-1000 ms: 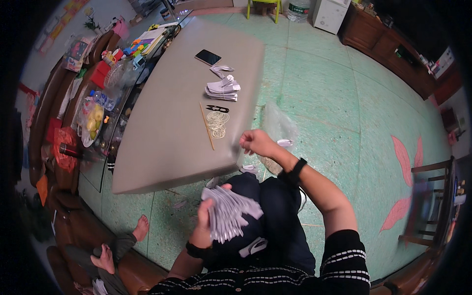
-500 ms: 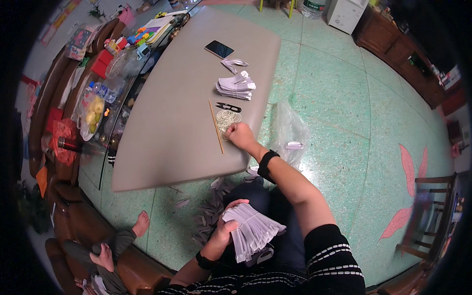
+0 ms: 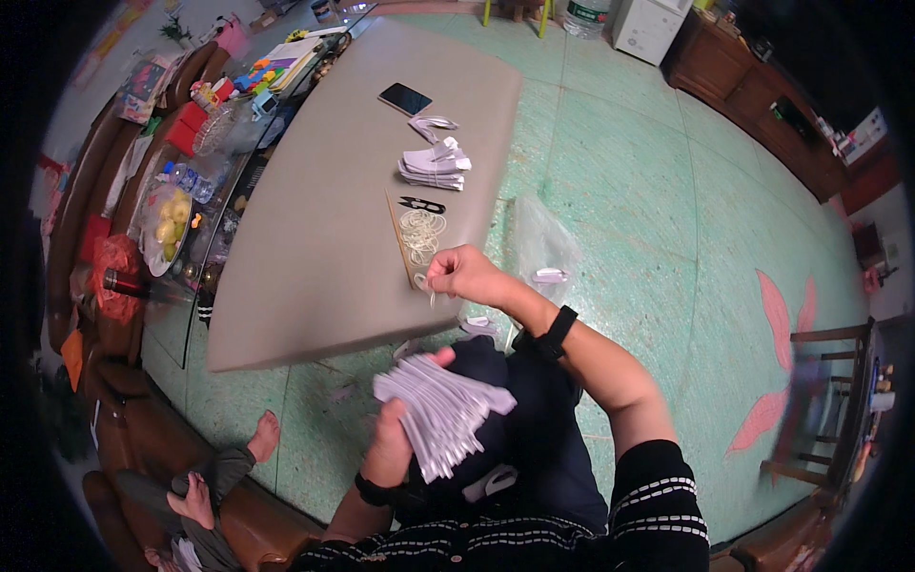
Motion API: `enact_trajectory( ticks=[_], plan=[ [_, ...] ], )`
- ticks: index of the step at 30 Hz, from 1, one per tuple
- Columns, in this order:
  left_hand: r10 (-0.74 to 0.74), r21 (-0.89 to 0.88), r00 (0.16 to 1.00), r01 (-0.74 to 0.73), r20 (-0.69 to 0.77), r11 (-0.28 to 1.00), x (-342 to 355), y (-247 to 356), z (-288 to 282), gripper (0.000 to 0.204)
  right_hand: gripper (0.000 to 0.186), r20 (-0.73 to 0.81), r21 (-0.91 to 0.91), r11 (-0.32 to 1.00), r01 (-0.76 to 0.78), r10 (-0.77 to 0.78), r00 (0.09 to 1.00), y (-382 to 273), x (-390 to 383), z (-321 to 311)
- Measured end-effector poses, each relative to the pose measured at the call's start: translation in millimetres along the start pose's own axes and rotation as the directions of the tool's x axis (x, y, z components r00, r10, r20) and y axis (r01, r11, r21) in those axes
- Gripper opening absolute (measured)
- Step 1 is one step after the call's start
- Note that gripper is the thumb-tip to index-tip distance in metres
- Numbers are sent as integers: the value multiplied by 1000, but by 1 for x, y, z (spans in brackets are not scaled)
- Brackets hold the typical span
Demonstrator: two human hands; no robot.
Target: The person assembles white fabric components by hand and with a wooden stick. They turn the fabric pieces inside out, stack them, and wrap a bundle with a rubber band.
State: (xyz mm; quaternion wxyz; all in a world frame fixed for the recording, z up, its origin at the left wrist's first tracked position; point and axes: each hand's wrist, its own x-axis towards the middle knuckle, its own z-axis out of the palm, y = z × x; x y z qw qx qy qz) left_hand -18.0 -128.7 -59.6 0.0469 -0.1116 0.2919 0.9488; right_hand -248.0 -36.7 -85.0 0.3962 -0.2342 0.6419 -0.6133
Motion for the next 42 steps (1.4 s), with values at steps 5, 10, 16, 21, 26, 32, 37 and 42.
enact_trajectory(
  ticks=[5, 10, 16, 21, 26, 32, 37, 42],
  plan=[
    [137, 54, 990, -137, 21, 989, 5, 14, 3, 95, 19, -2, -311, 948, 60, -64, 998, -39, -66, 22],
    [181, 97, 983, -184, 36, 978, 2, 10, 18, 92, 18, 110, -85, 995, 44, -34, 993, -54, -111, 28],
    [24, 53, 990, -31, 136, 998, -16, 9, 27, 86, 14, 134, 26, 999, -21, 17, 991, -63, -144, 29],
    [4, -39, 998, -1, 60, 999, -25, 2, 26, 86, 8, -8, 528, 844, 88, -98, 995, -33, -159, 32],
    [-4, -209, 992, 31, 127, 977, -25, -3, 32, 82, 13, -20, 965, 248, 85, -254, 967, -23, -174, 48],
    [155, -8, 987, -156, -42, 988, -15, 0, 49, 61, 40, -91, 913, 365, 179, -245, 965, -11, -206, 59],
    [611, 489, 771, -468, -181, 736, -3, -13, 32, 54, 58, -88, 911, 373, 177, -245, 966, -21, -215, 63],
    [680, 768, 732, -465, 53, 441, -7, -13, 39, 68, 21, -145, 802, 558, 211, -161, 976, -33, -216, 63]
  ],
)
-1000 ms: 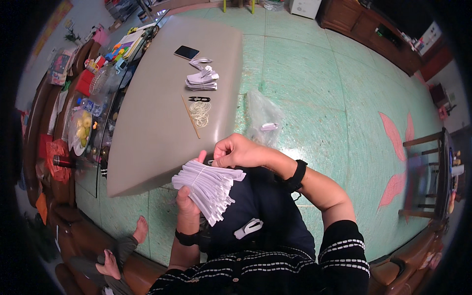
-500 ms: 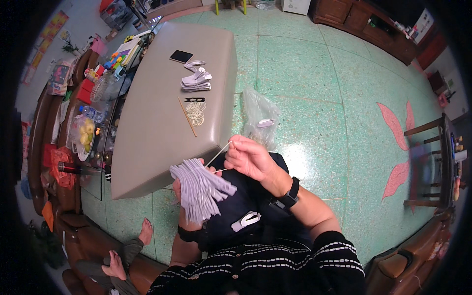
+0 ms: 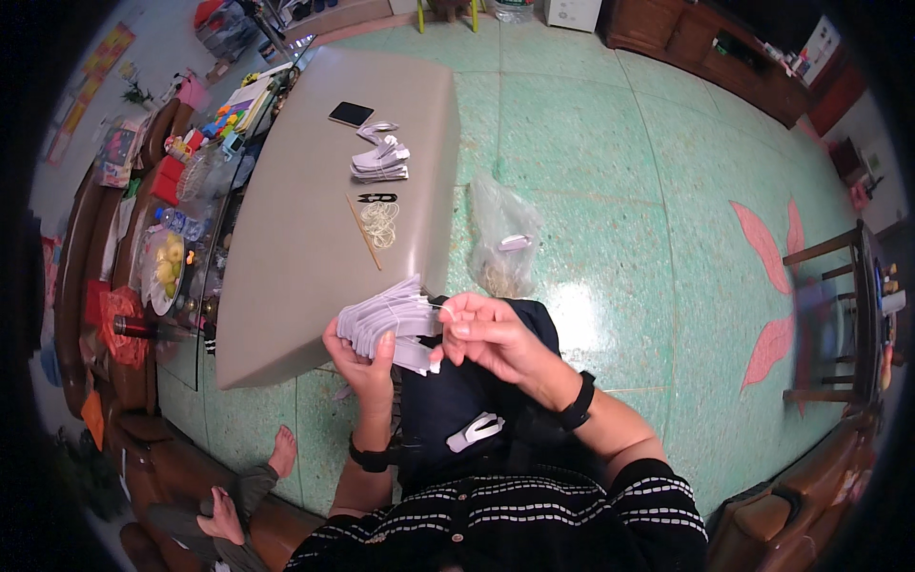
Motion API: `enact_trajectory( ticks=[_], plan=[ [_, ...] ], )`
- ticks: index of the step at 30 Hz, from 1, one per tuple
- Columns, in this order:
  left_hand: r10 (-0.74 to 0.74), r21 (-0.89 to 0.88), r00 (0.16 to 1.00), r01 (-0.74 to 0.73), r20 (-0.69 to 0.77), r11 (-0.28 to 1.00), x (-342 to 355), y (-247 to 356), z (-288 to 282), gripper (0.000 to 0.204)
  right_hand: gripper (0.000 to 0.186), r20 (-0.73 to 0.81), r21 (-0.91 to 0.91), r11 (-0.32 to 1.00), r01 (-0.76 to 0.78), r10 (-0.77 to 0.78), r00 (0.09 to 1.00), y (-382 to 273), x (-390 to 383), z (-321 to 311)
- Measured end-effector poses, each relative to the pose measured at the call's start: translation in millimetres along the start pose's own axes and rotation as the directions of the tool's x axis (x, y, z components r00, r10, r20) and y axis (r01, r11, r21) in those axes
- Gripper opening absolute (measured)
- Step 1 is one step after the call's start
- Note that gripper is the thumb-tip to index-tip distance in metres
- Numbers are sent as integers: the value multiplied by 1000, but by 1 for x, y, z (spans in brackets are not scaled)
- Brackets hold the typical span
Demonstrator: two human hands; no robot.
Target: The person assembles white fabric components by hand and with a wooden stick. They turn the fabric pieces inside out, stack them, and wrap a bundle with a rubber band.
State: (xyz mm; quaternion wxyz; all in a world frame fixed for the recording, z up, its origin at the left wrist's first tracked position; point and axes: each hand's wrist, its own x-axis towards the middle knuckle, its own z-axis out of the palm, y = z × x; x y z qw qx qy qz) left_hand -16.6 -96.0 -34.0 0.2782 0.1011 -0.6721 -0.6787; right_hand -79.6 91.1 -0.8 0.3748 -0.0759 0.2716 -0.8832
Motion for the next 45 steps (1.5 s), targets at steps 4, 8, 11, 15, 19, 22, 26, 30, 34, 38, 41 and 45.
enact_trajectory(
  ticks=[4, 8, 11, 15, 19, 22, 26, 30, 34, 38, 41, 45],
  plan=[
    [-109, -16, 928, 123, 356, 992, 6, 8, -25, 74, 25, -101, -766, 642, -27, -79, 992, -34, 13, 7],
    [-266, -78, 740, 394, 617, 916, 24, 25, -28, 78, 29, -155, -938, 333, -95, -159, 975, -40, 23, 0],
    [-364, -137, 645, 592, 672, 795, 23, 31, -25, 78, 23, -304, -655, 717, -239, 39, 952, -35, 26, 2],
    [-393, -294, 556, 779, 732, 554, 14, 8, -24, 80, 14, -123, -81, 954, -290, 279, 952, -14, 24, -34],
    [-418, -523, 563, 824, 713, 218, -8, -12, -17, 78, 16, -259, 91, 981, -172, 190, 947, 13, 16, -29],
    [-412, -716, 633, 694, 655, -72, -14, -23, -8, 55, 23, 60, 190, 982, -3, -9, 998, 24, 8, -42],
    [-480, -828, 733, 560, 481, 24, -12, -6, 13, 39, 52, -57, -23, 995, 93, -94, 994, 33, -6, -32],
    [-589, -797, 757, 527, 282, 296, -11, -13, 14, 43, 72, 37, -250, 960, 122, -117, 992, 25, -10, -21],
    [-549, -631, 828, 488, 115, 603, -7, -15, 15, 48, 76, 18, -400, 908, 122, -126, 992, 23, -14, -23],
    [-484, -473, 873, 404, -55, 783, -5, -15, 22, 47, 75, 18, -505, 850, 153, -166, 986, 30, -16, -30],
    [-401, -308, 896, 334, -191, 891, -5, -24, 22, 53, 65, 41, -531, 826, 190, -199, 979, 35, -15, -34],
    [-313, -129, 918, 289, -244, 949, -8, -28, 28, 55, 61, 57, -582, 781, 228, -241, 969, 35, -15, -32]
  ],
)
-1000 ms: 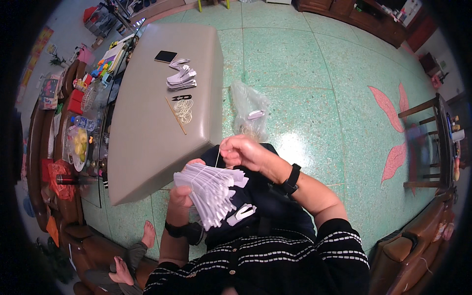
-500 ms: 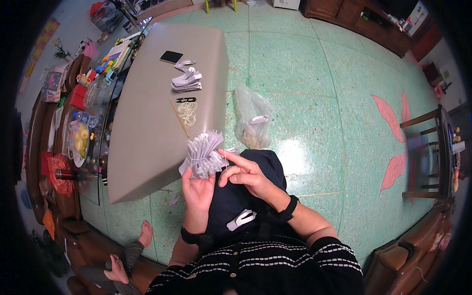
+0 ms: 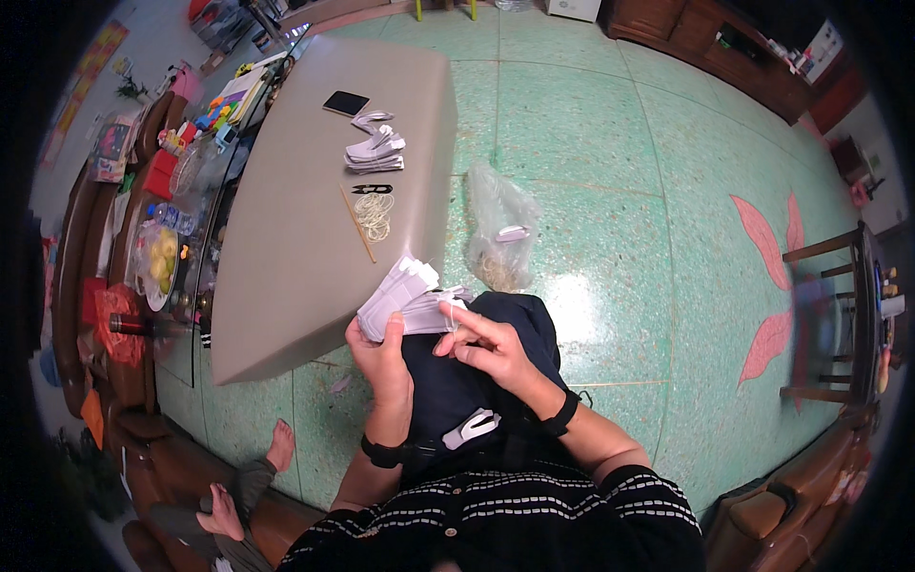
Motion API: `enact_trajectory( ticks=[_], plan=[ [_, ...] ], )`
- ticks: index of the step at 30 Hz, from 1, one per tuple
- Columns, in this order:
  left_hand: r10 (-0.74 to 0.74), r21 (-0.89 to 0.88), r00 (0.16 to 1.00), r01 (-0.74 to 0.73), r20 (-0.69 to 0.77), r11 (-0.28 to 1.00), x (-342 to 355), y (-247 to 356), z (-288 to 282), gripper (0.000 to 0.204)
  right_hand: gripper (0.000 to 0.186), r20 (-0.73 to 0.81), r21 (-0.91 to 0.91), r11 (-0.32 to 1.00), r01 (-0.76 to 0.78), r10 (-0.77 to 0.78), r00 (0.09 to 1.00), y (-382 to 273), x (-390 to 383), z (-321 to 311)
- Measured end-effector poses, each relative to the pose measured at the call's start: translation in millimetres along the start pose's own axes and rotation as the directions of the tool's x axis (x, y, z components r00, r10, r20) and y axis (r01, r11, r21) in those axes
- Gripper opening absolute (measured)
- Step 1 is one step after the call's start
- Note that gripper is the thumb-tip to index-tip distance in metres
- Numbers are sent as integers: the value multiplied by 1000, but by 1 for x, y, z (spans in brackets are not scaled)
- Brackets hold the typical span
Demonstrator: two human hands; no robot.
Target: The person assembles white fabric components by hand and with a wooden stick. They turn the fabric pieces inside out, stack them, and wrap a bundle with a rubber band.
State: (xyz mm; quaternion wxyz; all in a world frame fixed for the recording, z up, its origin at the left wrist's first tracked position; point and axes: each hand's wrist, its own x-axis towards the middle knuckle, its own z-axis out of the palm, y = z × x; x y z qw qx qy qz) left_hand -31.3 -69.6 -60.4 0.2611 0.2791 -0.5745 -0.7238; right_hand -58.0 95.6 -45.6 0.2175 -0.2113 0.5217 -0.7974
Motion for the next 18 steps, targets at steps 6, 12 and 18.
enact_trajectory(
  ticks=[6, 12, 18],
  plan=[
    [-18, 10, 1000, 18, -16, 1000, 5, 4, 6, 54, 57, 120, -366, 918, 154, -118, 986, -1, 0, 10],
    [-122, -168, 992, 127, 36, 978, 6, -4, -3, 54, 45, -14, -552, 815, 178, -222, 975, -4, 1, 21],
    [-131, -271, 938, 224, 322, 936, 15, 20, -10, 63, 23, -327, -475, 880, -10, -166, 930, -15, -20, -9]
  ],
)
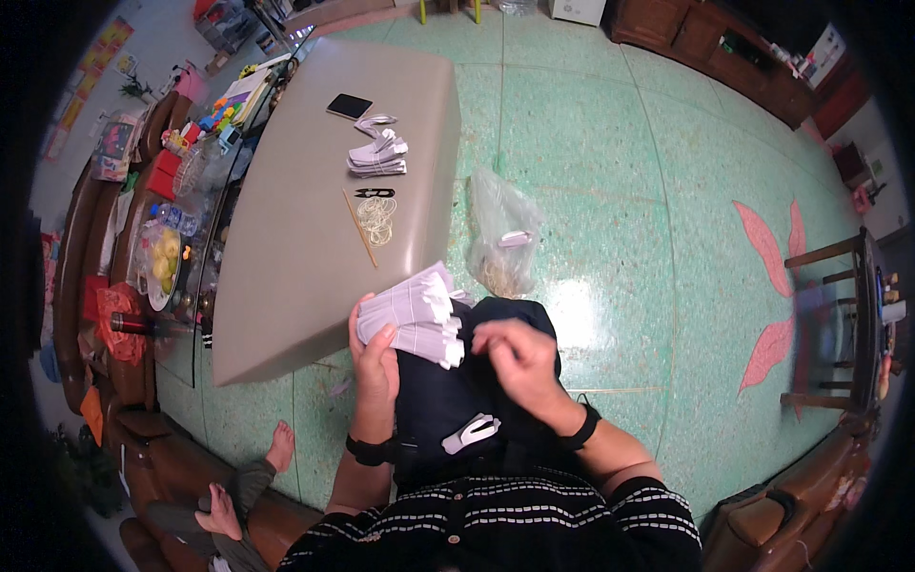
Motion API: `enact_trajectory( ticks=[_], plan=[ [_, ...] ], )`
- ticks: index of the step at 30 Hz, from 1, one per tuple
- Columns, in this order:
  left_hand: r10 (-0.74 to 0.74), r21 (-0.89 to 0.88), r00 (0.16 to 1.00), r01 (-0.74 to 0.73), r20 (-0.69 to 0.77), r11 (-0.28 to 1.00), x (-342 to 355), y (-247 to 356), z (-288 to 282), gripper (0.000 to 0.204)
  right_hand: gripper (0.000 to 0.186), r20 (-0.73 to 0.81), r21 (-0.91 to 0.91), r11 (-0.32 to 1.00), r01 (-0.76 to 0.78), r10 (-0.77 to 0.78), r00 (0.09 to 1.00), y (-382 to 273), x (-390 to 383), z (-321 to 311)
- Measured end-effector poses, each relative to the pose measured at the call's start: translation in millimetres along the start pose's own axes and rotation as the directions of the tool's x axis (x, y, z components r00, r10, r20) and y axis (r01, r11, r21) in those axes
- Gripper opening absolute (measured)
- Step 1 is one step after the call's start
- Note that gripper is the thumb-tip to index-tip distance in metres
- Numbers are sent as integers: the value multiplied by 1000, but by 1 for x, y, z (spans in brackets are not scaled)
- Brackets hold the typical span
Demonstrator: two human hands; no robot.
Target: The person assembles white fabric components by hand and with a wooden stick. They turn the fabric pieces inside out, stack them, and wrap a bundle with a rubber band.
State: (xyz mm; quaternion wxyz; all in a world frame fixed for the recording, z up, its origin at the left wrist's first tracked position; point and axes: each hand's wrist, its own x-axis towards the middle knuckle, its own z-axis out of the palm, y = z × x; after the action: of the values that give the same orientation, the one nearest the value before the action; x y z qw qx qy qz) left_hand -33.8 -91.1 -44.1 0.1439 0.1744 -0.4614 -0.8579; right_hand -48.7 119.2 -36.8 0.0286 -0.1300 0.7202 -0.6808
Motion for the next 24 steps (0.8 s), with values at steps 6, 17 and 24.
enact_trajectory(
  ticks=[6, 17, 24],
  plan=[
    [-87, 93, 943, 60, 320, 994, -10, 14, -4, 75, 43, 269, -258, 938, 230, -159, 950, -32, 44, -11],
    [-92, 198, 938, 25, 333, 980, -19, 10, 7, 57, 75, 581, -348, 937, -16, 229, 781, -33, 42, -3],
    [-20, 438, 970, -91, 241, 895, -23, -14, 16, 38, 64, 409, -321, 944, 80, 62, 911, -17, 13, 26]
  ],
)
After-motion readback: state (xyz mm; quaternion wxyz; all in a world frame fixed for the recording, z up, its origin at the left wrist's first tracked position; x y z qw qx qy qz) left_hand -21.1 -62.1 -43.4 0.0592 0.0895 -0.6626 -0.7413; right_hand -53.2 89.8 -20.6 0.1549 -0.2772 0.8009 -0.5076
